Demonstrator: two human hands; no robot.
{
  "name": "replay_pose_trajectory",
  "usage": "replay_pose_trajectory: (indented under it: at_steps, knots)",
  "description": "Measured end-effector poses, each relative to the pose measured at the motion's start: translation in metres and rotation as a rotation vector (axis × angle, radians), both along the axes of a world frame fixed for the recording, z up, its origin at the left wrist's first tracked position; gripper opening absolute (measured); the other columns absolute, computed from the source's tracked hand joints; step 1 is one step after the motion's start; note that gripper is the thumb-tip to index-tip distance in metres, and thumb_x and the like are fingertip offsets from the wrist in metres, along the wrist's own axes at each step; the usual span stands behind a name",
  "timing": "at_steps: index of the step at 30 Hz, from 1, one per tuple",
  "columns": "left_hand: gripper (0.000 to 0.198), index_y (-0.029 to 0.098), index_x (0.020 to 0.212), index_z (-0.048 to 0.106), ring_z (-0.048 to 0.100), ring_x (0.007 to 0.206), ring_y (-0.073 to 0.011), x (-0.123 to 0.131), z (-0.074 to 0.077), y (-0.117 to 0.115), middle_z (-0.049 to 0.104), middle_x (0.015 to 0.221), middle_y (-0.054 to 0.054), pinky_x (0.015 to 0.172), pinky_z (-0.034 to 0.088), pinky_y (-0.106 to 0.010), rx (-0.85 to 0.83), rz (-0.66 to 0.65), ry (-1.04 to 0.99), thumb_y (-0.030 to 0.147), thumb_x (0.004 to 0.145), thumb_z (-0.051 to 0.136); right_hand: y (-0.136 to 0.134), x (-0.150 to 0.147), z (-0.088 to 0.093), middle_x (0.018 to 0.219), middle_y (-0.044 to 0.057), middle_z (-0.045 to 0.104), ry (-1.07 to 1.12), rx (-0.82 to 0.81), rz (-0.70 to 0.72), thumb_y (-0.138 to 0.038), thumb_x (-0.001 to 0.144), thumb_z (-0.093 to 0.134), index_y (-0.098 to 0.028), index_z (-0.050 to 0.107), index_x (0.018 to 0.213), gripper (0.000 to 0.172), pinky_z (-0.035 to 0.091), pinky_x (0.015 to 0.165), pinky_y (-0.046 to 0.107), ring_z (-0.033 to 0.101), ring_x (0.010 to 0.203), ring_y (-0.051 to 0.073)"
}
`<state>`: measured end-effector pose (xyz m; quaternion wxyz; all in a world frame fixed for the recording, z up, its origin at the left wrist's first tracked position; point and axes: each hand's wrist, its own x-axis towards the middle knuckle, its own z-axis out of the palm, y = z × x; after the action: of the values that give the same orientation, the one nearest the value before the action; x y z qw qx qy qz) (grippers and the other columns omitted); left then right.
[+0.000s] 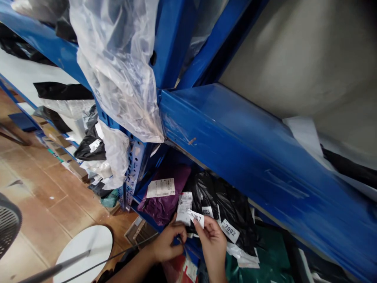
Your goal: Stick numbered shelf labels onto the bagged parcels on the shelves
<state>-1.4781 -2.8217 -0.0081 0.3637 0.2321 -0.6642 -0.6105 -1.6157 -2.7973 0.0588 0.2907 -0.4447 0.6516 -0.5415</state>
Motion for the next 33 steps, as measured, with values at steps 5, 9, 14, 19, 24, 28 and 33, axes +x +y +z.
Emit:
replay_pose_trajectory:
  at_steps: [5, 9, 14, 19, 24, 28, 33]
  knots:
    - [0.017, 0.020, 0.065, 0.044, 0.046, 0.074, -0.0158, 0.014, -0.001, 0.006, 0.049, 0.070, 0.001, 0.067, 0.032, -0.026, -0.050, 0.039, -0.003, 0.013, 0.049, 0.048, -0.001, 0.001, -0.012, 0.079, 0.009, 0.073, 0.203, 0.004, 0.064, -0.035, 0.072, 0.070, -0.017, 0.063, 0.085, 0.024, 0.058, 0.063, 0.030, 0.069, 0.072, 0.022]
    - [0.017, 0.020, 0.065, 0.042, 0.045, 0.073, -0.0166, 0.023, 0.008, 0.009, 0.048, 0.069, 0.001, 0.067, 0.031, -0.027, -0.118, 0.078, -0.003, 0.014, 0.049, 0.047, 0.001, -0.001, -0.016, 0.077, 0.007, 0.071, 0.395, -0.014, 0.066, -0.036, 0.073, 0.069, -0.017, 0.065, 0.087, 0.024, 0.057, 0.057, 0.026, 0.068, 0.067, 0.020]
    - [0.016, 0.022, 0.066, 0.042, 0.049, 0.081, -0.0196, 0.024, 0.016, 0.010, 0.051, 0.073, -0.001, 0.075, 0.037, -0.031, -0.208, 0.098, 0.037, 0.016, 0.051, 0.046, 0.000, 0.001, -0.008, 0.073, 0.006, 0.070, 0.495, -0.052, 0.089, -0.036, 0.074, 0.068, -0.018, 0.066, 0.087, 0.022, 0.056, 0.050, 0.023, 0.066, 0.059, 0.017]
    - [0.020, 0.023, 0.071, 0.046, 0.049, 0.108, -0.0269, 0.023, 0.010, 0.010, 0.055, 0.079, -0.002, 0.103, 0.027, -0.048, -0.268, 0.144, -0.014, 0.015, 0.053, 0.047, 0.001, -0.002, -0.007, 0.074, 0.005, 0.069, 0.534, -0.080, 0.123, -0.033, 0.075, 0.067, -0.019, 0.067, 0.087, 0.018, 0.056, 0.049, 0.022, 0.066, 0.060, 0.017]
    - [0.022, 0.023, 0.074, 0.047, 0.044, 0.121, -0.0293, 0.021, 0.010, 0.005, 0.059, 0.086, -0.004, 0.110, 0.014, -0.055, -0.337, 0.121, -0.102, 0.014, 0.053, 0.049, 0.003, -0.005, -0.012, 0.075, 0.006, 0.070, 0.552, -0.058, 0.149, -0.033, 0.076, 0.066, -0.019, 0.068, 0.089, 0.019, 0.056, 0.049, 0.023, 0.066, 0.058, 0.016]
    - [0.023, 0.023, 0.074, 0.047, 0.044, 0.122, -0.0289, 0.018, 0.012, -0.001, 0.060, 0.093, -0.005, 0.111, 0.014, -0.056, -0.392, 0.080, -0.133, 0.014, 0.054, 0.051, 0.004, -0.008, -0.015, 0.079, 0.006, 0.070, 0.557, -0.030, 0.193, -0.030, 0.078, 0.063, -0.019, 0.067, 0.092, 0.018, 0.056, 0.050, 0.022, 0.066, 0.060, 0.016]
    - [0.027, 0.023, 0.076, 0.049, 0.043, 0.123, -0.0282, 0.014, 0.009, 0.000, 0.061, 0.097, -0.006, 0.111, 0.014, -0.057, -0.411, 0.029, -0.257, 0.011, 0.052, 0.051, 0.005, -0.014, -0.023, 0.077, 0.006, 0.070, 0.589, 0.005, 0.214, -0.028, 0.080, 0.059, -0.019, 0.067, 0.091, 0.016, 0.055, 0.050, 0.022, 0.065, 0.059, 0.016]
